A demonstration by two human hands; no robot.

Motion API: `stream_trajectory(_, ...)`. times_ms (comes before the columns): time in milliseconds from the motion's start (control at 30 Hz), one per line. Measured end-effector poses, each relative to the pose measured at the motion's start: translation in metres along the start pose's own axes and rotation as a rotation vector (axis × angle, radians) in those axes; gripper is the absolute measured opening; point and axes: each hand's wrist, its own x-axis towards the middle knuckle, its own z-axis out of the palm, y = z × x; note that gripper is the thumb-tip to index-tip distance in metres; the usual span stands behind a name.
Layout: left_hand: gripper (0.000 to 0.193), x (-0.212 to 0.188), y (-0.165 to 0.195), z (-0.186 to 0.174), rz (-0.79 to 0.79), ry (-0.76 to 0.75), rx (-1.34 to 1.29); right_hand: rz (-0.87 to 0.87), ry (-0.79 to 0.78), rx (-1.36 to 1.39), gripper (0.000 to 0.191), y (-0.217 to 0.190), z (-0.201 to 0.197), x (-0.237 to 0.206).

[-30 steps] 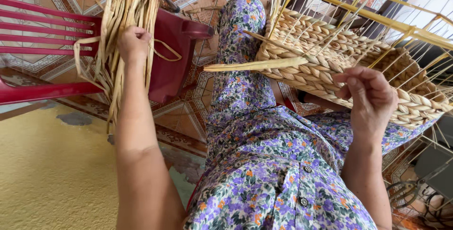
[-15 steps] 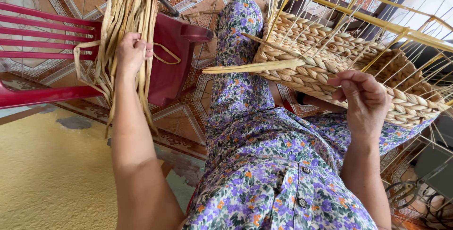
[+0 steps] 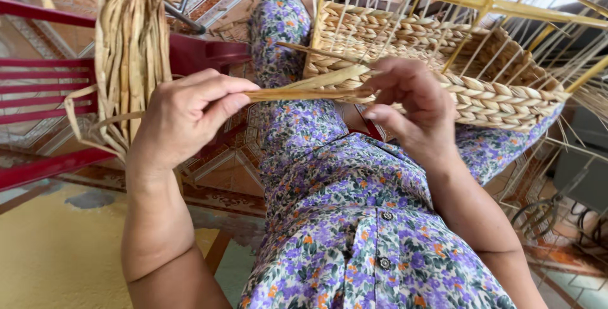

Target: The person weaves dried plant fibers into a rectangular basket using a yellow metal frame. They repeatedly interlace the fibers through the vertical supports, pulling them tight to form the basket's side walls.

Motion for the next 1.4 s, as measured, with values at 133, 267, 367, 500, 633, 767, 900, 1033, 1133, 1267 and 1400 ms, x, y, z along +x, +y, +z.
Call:
stream_trajectory(133, 0.027, 0.032, 0.029, 0.029, 0.202, -0.013, -0.071, -0.121, 0.025, -0.116, 0.012, 0.009, 0.013, -0.007)
stream_trajectory(267, 0.027, 0.054, 0.046, 0.076, 0.314, 0.013, -0.166, -0.012, -0.056, -0.093, 0.011, 0.019, 0.019, -0.011)
stream_trajectory(367, 0.017, 0.060, 0.036, 0.082, 0.163, -0.014, -0.173, 0.036, 0.033, 0.006, 0.009, 0.019, 0.005, 0.002)
stream_trajectory(500, 0.021, 0.068, 0.020, 0.077, 0.240, 0.081, -0.208, 0.055, 0.165, -0.338, 0.024, 0.019, -0.005, 0.032)
stream_trajectory(633, 0.016, 0.087, 0.020, 0.102, 0.197, 0.091, -0.173, -0.069, 0.155, -0.477, 0.011, 0.022, 0.008, 0.047)
stream_trajectory(767, 0.012, 0.105, 0.015, 0.129, 0.079, 0.066, -0.124, -0.167, 0.205, -0.539, 0.012, 0.026, 0.008, 0.041)
stream_trajectory(900, 0.012, 0.107, 0.011, 0.131, 0.105, 0.066, -0.082, -0.193, 0.189, -0.500, 0.013, 0.033, 0.000, 0.026)
stream_trajectory(1033, 0.019, 0.108, 0.012, 0.134, 0.068, 0.004, -0.121, -0.179, 0.171, -0.452, 0.014, 0.042, -0.004, 0.015)
stream_trajectory(1133, 0.023, 0.110, 0.011, 0.140, 0.073, 0.012, -0.039, -0.261, 0.156, -0.519, 0.015, 0.045, -0.008, 0.012)
stream_trajectory(1267, 0.020, 0.111, 0.008, 0.150, 0.106, 0.084, 0.016, -0.300, 0.119, -0.606, 0.017, 0.043, -0.008, 0.010)
stream_trajectory(1400, 0.019, 0.108, 0.007, 0.166, 0.128, 0.167, 0.145, -0.325, 0.048, -0.671, 0.012, 0.032, -0.005, 0.014)
